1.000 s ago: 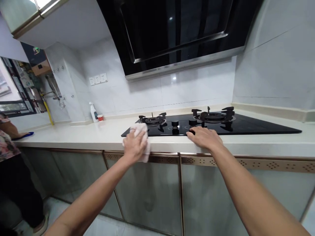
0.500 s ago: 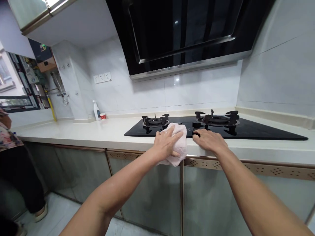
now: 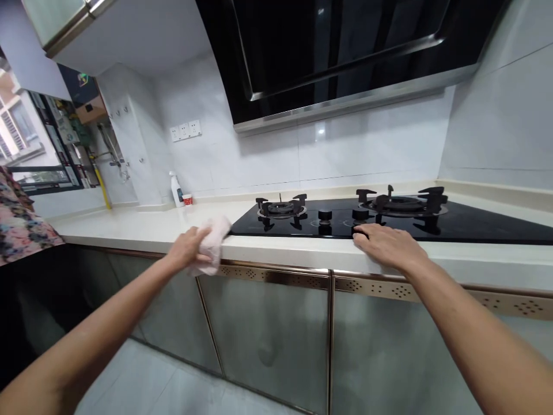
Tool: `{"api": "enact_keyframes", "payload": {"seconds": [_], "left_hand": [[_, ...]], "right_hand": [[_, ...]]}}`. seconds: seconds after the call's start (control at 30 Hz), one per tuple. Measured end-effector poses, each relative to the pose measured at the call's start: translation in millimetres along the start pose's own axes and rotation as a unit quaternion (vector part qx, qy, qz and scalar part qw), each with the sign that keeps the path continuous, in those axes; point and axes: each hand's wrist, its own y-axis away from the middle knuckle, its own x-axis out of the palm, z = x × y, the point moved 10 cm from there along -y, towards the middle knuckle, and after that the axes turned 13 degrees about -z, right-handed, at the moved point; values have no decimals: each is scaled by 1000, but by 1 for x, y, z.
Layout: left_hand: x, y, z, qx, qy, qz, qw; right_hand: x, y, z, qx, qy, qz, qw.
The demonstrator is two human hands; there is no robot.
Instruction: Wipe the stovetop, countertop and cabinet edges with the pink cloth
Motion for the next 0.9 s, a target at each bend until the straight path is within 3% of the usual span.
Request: {"api": "enact_keyframes", "payload": {"seconds": [0.07,0.13,0.23,0.33,0.43,0.7,0.9], "left_hand": [[7,9,61,-53,-83,45,994],[8,14,97,-77,-120,61,988],[6,14,111,-80,-137,61,985],[3,15,95,-77,-150,47,985],[-2,13,55,-52,-150,22,987],[-18,-11,-105,89,-45,-52,994],[-49,-24,-258,227,93,-148,958]], "right_hand": [[-2,1,1,5,2,-6,1000],[-4,1,2,11,4,-9,1000],[-6,2,5,19,9,0,1000],[-8,2,7,30,12,4,999],[-9,1,9,35,7,-1,999],[-7,0,9,34,-6,0,999],[-4,-5,7,30,-5,-14,999]]}}
